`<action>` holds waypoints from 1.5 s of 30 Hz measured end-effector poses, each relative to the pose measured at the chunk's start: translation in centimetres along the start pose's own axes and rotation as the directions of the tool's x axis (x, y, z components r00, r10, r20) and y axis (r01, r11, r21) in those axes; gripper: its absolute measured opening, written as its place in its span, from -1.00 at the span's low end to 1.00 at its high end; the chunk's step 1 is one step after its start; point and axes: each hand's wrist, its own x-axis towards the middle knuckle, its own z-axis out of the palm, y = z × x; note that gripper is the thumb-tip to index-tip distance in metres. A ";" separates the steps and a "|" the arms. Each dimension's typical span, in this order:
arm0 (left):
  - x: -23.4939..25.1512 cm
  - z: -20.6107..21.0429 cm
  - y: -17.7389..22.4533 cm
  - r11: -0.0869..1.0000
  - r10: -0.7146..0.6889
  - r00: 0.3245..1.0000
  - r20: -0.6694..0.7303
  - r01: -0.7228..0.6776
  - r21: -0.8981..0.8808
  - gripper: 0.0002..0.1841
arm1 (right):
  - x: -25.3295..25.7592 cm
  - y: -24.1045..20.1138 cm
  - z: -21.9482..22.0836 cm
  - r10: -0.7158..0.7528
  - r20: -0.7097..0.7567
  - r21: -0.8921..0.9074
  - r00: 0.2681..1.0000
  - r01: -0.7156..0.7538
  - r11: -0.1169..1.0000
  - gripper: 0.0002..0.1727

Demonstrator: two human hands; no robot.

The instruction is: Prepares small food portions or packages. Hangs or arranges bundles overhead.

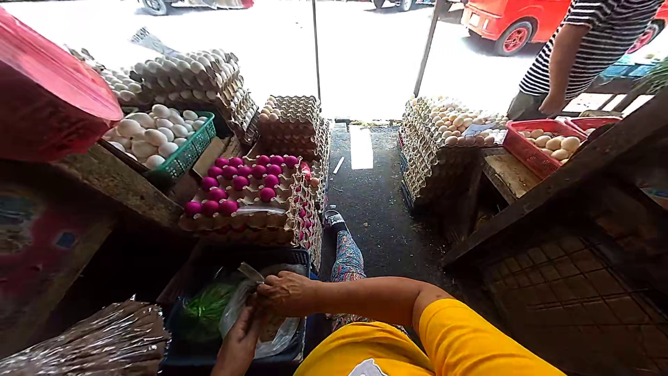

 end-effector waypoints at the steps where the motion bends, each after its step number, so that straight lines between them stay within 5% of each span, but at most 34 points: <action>1: -0.2 -0.1 -0.1 1.000 -0.002 1.000 0.001 0.002 0.015 -0.63 | 0.0 0.0 -0.2 -0.006 0.013 -0.005 1.000 0.006 1.000 -0.65; 18: -2.4 -1.3 2.4 0.984 0.009 0.999 -0.046 -0.001 0.176 -0.64 | -0.2 0.5 0.1 0.010 -0.001 0.054 1.000 -0.010 0.998 -0.70; 24: -3.7 -0.8 6.9 0.992 0.052 0.997 -0.062 -0.059 -0.112 -0.79 | 0.3 0.8 1.1 0.033 -0.183 0.231 0.983 0.010 0.973 -0.68; 29: -3.1 -0.4 10.0 0.901 0.016 0.970 -0.243 -0.119 -0.418 -0.80 | 0.6 0.4 2.1 0.086 -0.450 0.592 0.889 0.225 0.774 -0.65; 32: -2.9 -0.6 11.7 0.866 -0.014 0.974 -0.224 -0.100 -0.490 -0.78 | -0.9 -1.3 0.8 0.128 -0.384 0.773 0.914 0.242 0.587 -0.62; 36: -4.2 -0.7 14.8 0.944 0.074 0.979 -0.191 -0.130 -0.302 -0.78 | -2.8 -2.5 -1.5 0.001 -0.318 0.863 0.948 0.289 0.414 -0.65; 40: -5.8 -1.1 17.6 0.966 0.200 0.968 -0.150 -0.221 -0.136 -0.79 | -4.6 -3.2 -4.8 -0.059 -0.159 0.949 0.986 0.169 0.265 -0.69; 43: -6.0 -1.6 17.9 0.963 0.202 0.963 -0.179 -0.229 -0.145 -0.79 | -3.0 -3.3 -4.1 -0.143 -0.148 0.983 0.978 0.162 0.086 -0.76; 45: -5.7 -2.1 17.0 0.948 0.194 0.948 -0.251 -0.247 -0.199 -0.77 | -1.5 -4.0 -2.7 -0.179 -0.129 0.987 0.975 0.144 0.076 -0.72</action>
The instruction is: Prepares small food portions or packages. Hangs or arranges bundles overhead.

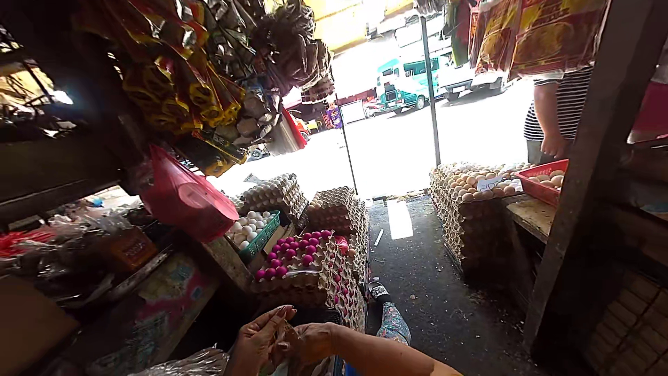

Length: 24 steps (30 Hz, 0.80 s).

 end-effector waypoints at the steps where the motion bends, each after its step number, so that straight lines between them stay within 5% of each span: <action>1: 0.1 -0.3 -0.7 0.999 -0.011 0.999 -0.051 0.009 -0.044 -0.76 | 0.4 0.7 0.5 0.015 0.005 -0.023 1.000 -0.015 1.000 -0.67; 7: 1.5 -1.7 -6.3 0.979 -0.159 0.931 -0.328 0.105 -0.177 -0.76 | 1.4 3.5 3.1 0.090 -0.171 0.153 0.981 -0.064 0.986 -0.66; 15: 0.8 -2.2 -11.3 0.978 -0.140 0.911 -0.387 0.067 -0.196 -0.79 | 2.2 5.8 4.8 0.326 -0.322 0.383 0.889 -0.193 0.904 -0.67; 19: -0.5 -3.2 -12.8 0.993 -0.105 0.952 -0.287 0.117 0.025 -0.80 | 2.5 4.9 4.0 0.406 -0.316 0.025 0.858 -0.420 0.907 -0.64; 24: -2.0 -3.7 -15.4 0.989 -0.075 0.970 -0.231 0.102 0.108 -0.81 | 3.1 4.4 1.3 0.307 -0.254 -0.433 0.917 -0.392 0.812 -0.62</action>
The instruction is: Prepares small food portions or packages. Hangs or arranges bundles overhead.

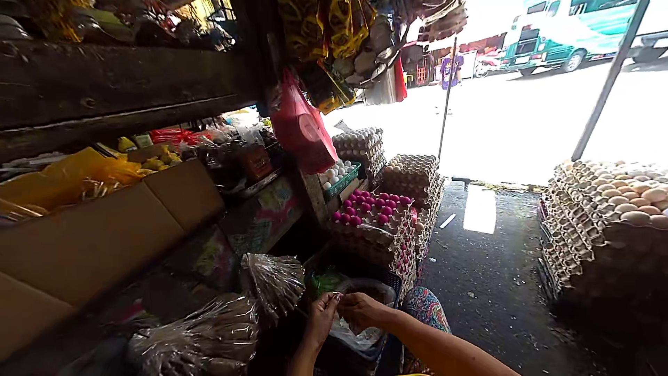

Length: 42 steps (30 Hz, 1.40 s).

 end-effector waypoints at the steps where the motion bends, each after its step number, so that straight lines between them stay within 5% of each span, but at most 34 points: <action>1: -0.2 0.0 -0.4 1.000 0.004 1.000 -0.002 -0.004 -0.001 -0.81 | 0.1 -0.2 -0.3 0.011 0.010 -0.026 1.000 -0.011 1.000 -0.61; 5: -0.3 0.3 -1.3 0.998 -0.002 1.000 0.012 0.001 0.062 -0.77 | 0.5 0.2 -1.7 0.050 -0.010 0.018 0.999 -0.049 0.999 -0.60; 15: -0.5 2.0 -1.3 0.990 -0.016 0.998 0.053 0.008 0.138 -0.70 | 0.7 1.2 -3.7 0.263 -0.084 0.467 0.961 -0.195 0.863 -0.73; 21: -0.1 1.6 -1.3 0.989 -0.053 0.998 -0.026 0.049 -0.143 -0.78 | 1.0 2.5 -4.3 -0.022 0.008 0.408 1.000 0.017 0.913 -0.76; 25: 0.4 1.1 -0.3 0.967 -0.043 0.993 0.109 0.069 -0.245 -0.81 | 1.1 2.7 -4.5 -0.110 0.046 0.332 0.993 0.089 0.939 -0.56; 33: 1.2 0.2 1.3 0.905 0.074 0.899 0.432 0.121 -0.408 -0.89 | -0.8 2.5 -5.6 -0.175 0.066 0.507 0.982 0.118 0.854 -0.72; 42: 2.2 0.7 1.8 0.884 0.145 0.806 0.575 0.156 -0.441 -0.92 | -2.4 2.7 -6.6 -0.178 0.081 0.475 0.981 0.119 0.872 -0.86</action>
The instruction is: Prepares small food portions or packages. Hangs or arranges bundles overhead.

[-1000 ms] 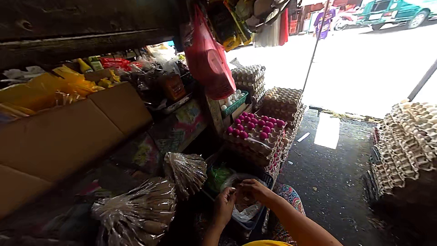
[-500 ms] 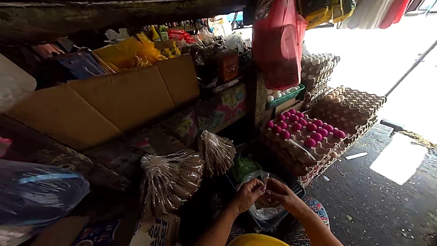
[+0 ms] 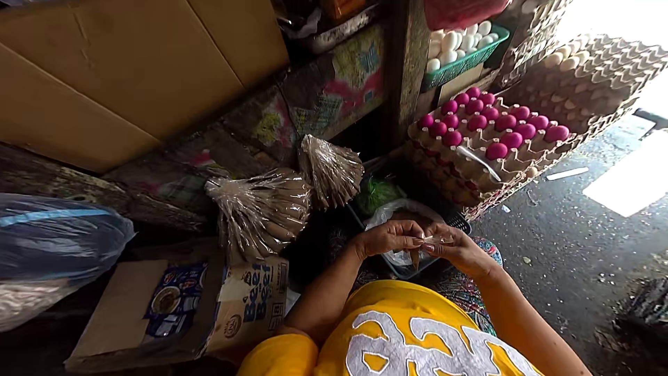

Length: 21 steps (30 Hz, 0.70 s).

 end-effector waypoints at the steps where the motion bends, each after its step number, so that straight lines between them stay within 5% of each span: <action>1: 0.1 -0.1 0.0 1.000 0.003 1.000 -0.017 -0.003 -0.001 -0.92 | 0.0 0.0 0.0 0.000 -0.001 0.001 1.000 0.000 1.000 -0.90; 8: 0.2 0.9 -1.4 0.999 0.033 0.947 -0.318 -0.023 0.035 -0.90 | 0.7 1.5 0.3 -0.012 -0.169 -0.020 0.986 0.009 1.000 -0.95; 15: -0.3 0.4 -1.6 0.992 0.054 0.920 -0.389 -0.006 0.126 -0.88 | 1.2 2.1 0.2 0.014 -0.170 -0.020 0.985 -0.018 1.000 -0.94; 21: 0.1 1.5 -2.5 0.989 0.102 0.805 -0.585 -0.017 0.150 -0.87 | 1.6 2.4 1.8 -0.146 -0.182 -0.249 0.972 0.098 0.964 -0.93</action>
